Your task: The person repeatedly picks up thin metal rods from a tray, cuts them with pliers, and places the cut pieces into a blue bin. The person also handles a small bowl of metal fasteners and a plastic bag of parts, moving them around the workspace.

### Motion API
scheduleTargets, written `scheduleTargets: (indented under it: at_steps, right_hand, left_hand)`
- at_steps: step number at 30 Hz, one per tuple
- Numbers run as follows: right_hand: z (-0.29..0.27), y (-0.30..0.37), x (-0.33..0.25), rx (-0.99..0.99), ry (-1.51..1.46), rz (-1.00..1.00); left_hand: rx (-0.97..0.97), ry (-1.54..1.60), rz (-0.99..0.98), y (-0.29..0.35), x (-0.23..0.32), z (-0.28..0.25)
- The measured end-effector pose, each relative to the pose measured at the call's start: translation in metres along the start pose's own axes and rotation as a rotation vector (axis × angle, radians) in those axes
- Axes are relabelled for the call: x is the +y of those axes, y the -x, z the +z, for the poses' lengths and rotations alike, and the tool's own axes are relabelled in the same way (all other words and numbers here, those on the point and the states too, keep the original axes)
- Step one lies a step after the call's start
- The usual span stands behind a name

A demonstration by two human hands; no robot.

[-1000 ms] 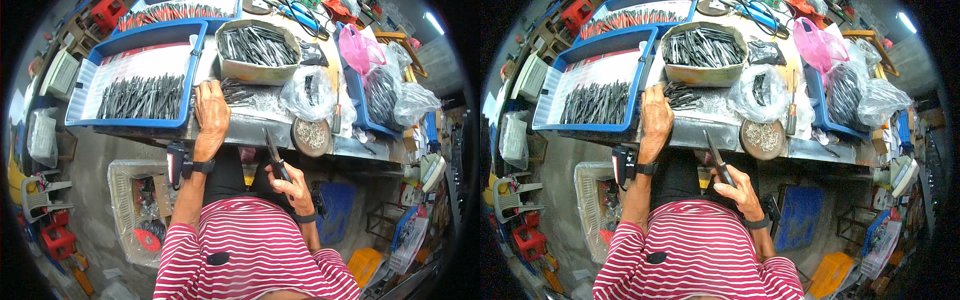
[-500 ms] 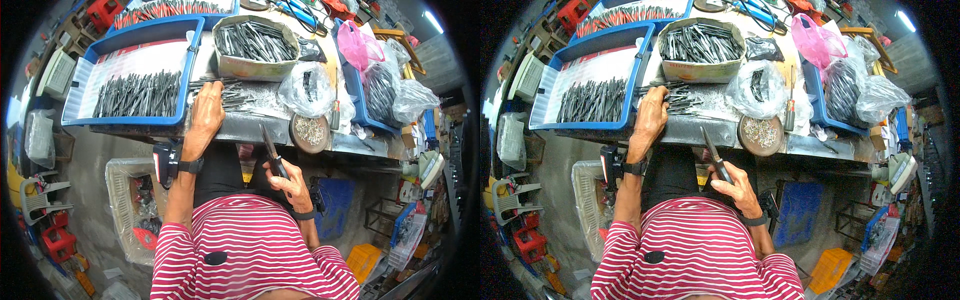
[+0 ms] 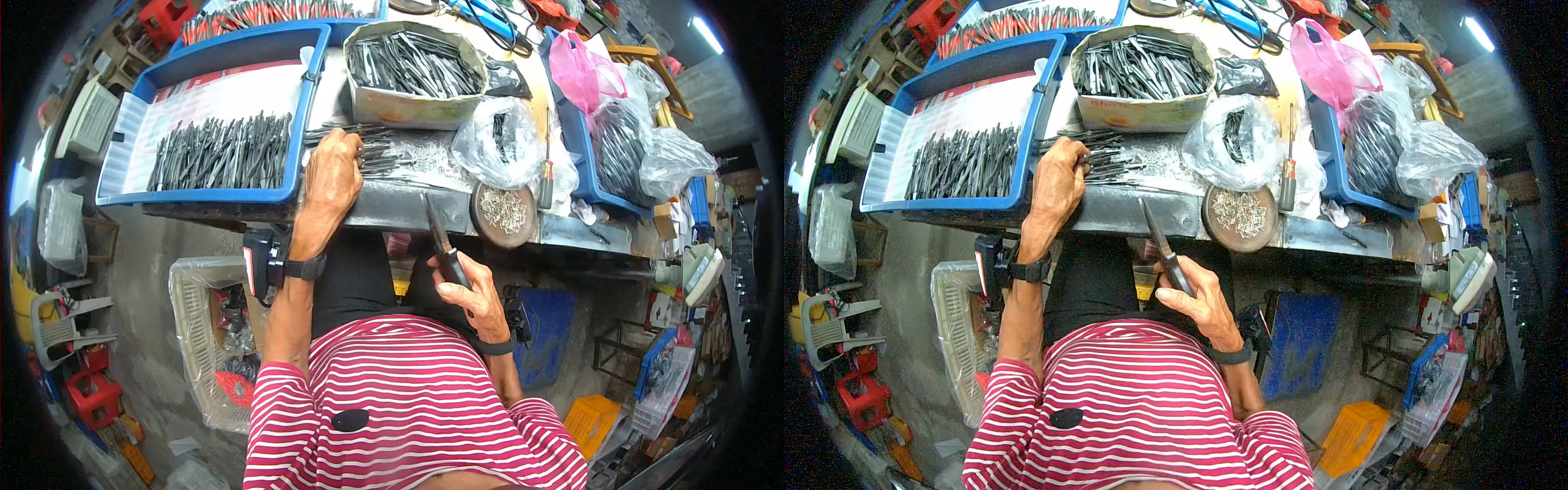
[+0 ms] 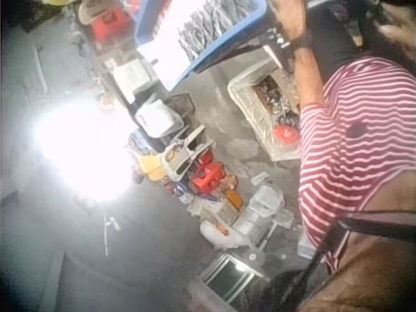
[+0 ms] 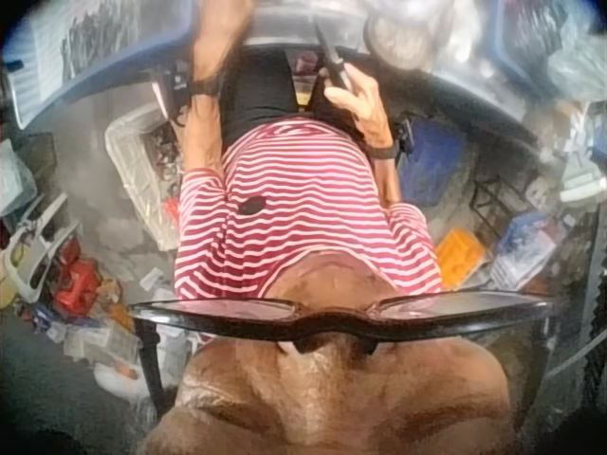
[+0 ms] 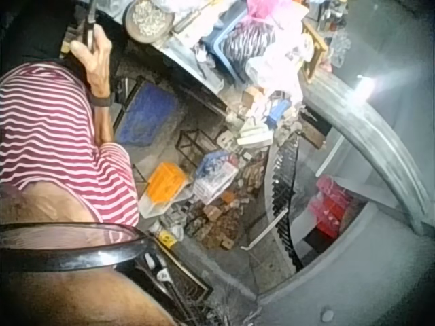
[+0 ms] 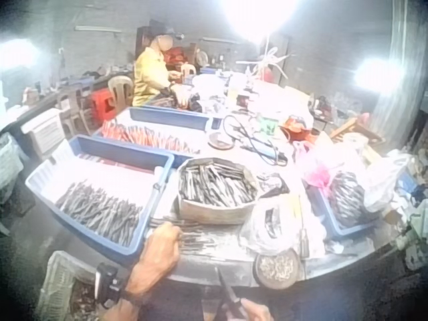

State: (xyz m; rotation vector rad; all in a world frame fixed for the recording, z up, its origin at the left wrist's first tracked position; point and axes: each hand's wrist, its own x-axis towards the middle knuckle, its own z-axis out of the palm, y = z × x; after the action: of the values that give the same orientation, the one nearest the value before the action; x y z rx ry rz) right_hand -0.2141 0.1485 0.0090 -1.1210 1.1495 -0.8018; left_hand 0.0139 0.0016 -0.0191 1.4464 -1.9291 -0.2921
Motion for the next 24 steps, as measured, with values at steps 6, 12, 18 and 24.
scheduleTargets:
  at_steps: [6, 12, 18, 24]
  right_hand:
    - [0.002, -0.003, -0.002, 0.042, 0.083, -0.054]
    - [0.004, -0.005, -0.001, 0.069, 0.202, -0.128]
    - [0.008, -0.005, -0.004, 0.211, 0.409, -0.327]
    - [0.013, -0.009, -0.002, 0.361, 0.648, -0.550]
  left_hand:
    - [0.077, 0.010, 0.052, 0.001, 0.003, -0.001]
    - [0.135, 0.069, 0.121, -0.002, 0.017, -0.010]
    - [0.105, 0.693, -0.195, 0.020, 0.061, -0.025]
    - [-0.183, 1.648, -0.634, 0.036, 0.072, -0.015]
